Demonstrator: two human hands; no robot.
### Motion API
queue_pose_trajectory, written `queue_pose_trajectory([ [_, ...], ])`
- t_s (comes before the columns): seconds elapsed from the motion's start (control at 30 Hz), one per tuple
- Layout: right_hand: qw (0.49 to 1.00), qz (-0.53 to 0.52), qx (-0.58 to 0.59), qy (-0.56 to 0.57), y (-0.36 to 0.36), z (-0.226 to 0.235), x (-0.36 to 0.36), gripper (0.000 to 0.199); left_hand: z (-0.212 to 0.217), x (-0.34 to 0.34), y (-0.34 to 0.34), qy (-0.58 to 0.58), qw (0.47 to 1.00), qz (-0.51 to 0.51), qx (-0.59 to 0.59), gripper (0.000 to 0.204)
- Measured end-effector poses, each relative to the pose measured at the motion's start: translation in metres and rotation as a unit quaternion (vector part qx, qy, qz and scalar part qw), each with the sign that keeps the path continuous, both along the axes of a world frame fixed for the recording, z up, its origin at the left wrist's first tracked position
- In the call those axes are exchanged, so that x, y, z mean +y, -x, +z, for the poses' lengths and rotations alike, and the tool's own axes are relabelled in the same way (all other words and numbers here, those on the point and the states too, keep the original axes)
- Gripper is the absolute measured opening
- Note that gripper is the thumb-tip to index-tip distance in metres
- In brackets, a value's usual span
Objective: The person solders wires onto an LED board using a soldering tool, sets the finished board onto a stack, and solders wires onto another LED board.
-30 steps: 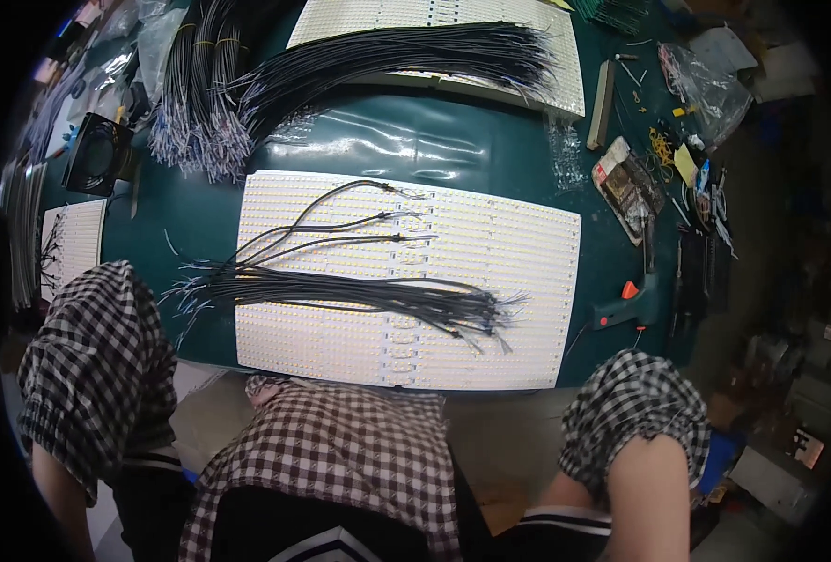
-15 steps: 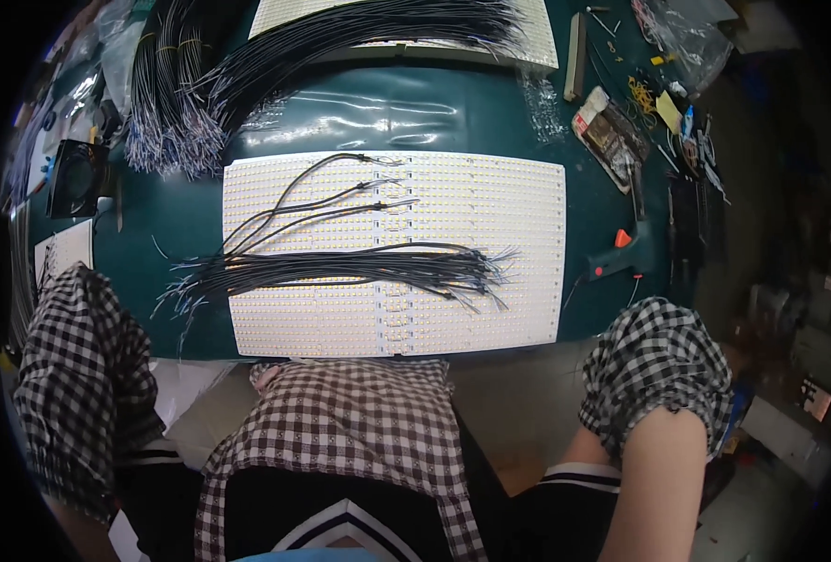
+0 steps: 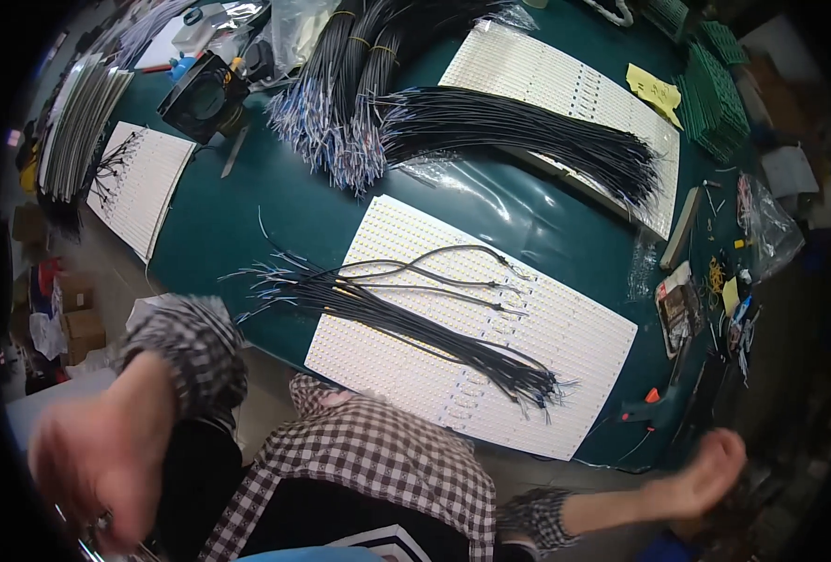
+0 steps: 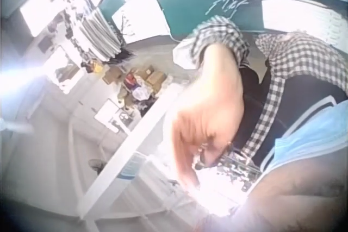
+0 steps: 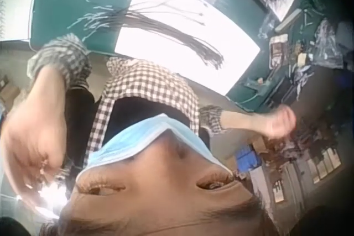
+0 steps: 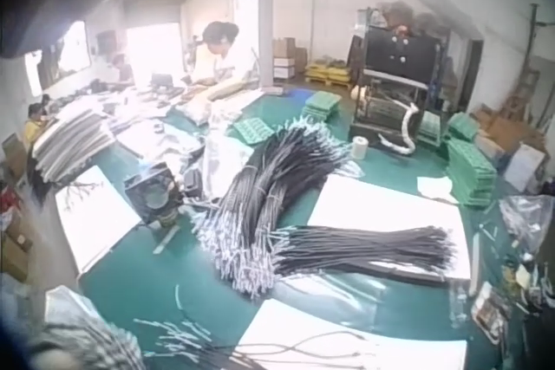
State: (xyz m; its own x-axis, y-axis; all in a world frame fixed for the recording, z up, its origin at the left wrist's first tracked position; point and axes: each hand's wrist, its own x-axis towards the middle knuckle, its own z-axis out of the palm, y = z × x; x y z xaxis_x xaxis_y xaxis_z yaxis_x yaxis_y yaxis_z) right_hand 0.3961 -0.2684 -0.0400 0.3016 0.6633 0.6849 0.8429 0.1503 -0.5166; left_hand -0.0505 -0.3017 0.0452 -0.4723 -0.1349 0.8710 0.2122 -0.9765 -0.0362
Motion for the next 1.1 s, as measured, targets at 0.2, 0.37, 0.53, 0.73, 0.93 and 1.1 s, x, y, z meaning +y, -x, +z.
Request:
queue_pose_trajectory([
  [0.2, 0.904, -0.286, 0.14, 0.286, -0.05, -0.156, -0.058, 0.04, -0.086, 0.064, -0.025, 0.624, 0.76, -0.18, -0.025, 0.026],
  [0.37, 0.855, -0.325, 0.241, 0.325, -0.045, -0.146, -0.041, 0.055, -0.117, 0.094, -0.053, 0.696, 0.619, -0.164, 0.325, 0.011],
  [0.53, 0.797, -0.392, 0.211, 0.407, -0.041, -0.129, -0.008, 0.087, -0.136, 0.125, -0.072, 0.695, 0.562, -0.165, 0.416, 0.013],
  [0.73, 0.803, -0.442, 0.124, 0.38, -0.059, -0.155, -0.001, 0.079, -0.161, 0.146, -0.09, 0.619, 0.567, -0.13, 0.527, 0.014],
  [0.93, 0.89, -0.326, 0.319, -0.008, -0.039, -0.136, -0.018, 0.022, -0.173, 0.13, -0.115, 0.604, 0.556, -0.194, 0.538, 0.01],
  [1.1, 0.829, 0.02, 0.546, -0.114, -0.043, -0.063, -0.045, 0.03, -0.185, 0.122, -0.137, 0.545, 0.578, -0.093, 0.6, 0.013],
])
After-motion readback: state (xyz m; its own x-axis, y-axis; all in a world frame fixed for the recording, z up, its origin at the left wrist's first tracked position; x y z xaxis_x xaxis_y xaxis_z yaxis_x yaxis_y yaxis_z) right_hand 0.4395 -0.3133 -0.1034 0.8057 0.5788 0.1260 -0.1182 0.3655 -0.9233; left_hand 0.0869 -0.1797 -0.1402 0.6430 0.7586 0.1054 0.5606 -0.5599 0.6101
